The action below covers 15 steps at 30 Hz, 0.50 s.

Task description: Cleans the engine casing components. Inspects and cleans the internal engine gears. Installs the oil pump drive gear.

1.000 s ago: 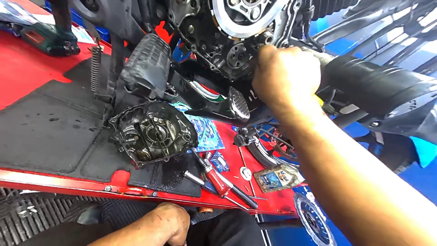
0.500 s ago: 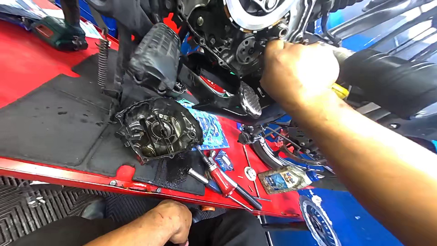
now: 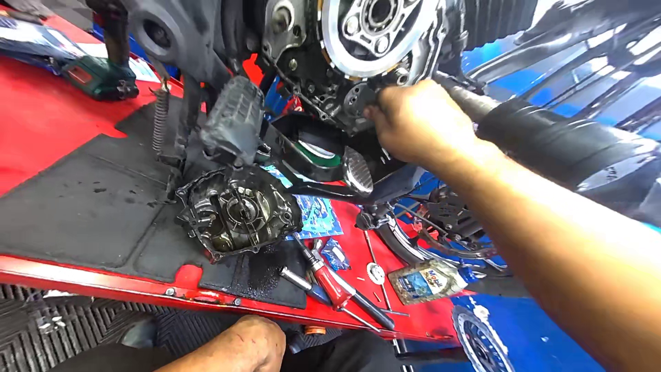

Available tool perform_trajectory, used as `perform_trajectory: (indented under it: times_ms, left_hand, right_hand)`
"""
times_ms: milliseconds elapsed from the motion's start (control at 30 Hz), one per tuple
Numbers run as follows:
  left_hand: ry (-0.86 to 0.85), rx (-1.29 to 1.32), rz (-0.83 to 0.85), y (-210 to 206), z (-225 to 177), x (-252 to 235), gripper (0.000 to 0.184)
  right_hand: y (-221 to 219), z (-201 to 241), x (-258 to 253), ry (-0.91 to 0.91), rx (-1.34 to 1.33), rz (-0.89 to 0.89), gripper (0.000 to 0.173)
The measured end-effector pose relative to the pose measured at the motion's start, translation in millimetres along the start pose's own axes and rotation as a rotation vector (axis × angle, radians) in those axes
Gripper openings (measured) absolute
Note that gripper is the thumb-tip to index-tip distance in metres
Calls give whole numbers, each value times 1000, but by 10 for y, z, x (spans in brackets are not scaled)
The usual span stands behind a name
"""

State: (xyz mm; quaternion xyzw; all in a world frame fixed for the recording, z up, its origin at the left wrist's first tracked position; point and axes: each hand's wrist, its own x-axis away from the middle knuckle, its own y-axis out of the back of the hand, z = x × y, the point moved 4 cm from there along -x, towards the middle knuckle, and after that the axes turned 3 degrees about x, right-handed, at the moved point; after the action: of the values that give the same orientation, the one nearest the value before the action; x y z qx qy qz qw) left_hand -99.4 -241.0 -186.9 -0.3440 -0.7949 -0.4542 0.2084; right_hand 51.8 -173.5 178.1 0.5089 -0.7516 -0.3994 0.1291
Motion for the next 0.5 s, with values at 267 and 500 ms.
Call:
perform_trajectory:
  times_ms: [267, 500]
  left_hand:
    - [-5, 13, 20, 115, -58, 134, 60]
    - [-14, 2, 26, 102, -89, 142, 62]
  right_hand:
    - [61, 50, 113, -270, 179, -7, 24]
    - [34, 96, 85, -273, 213, -36, 27]
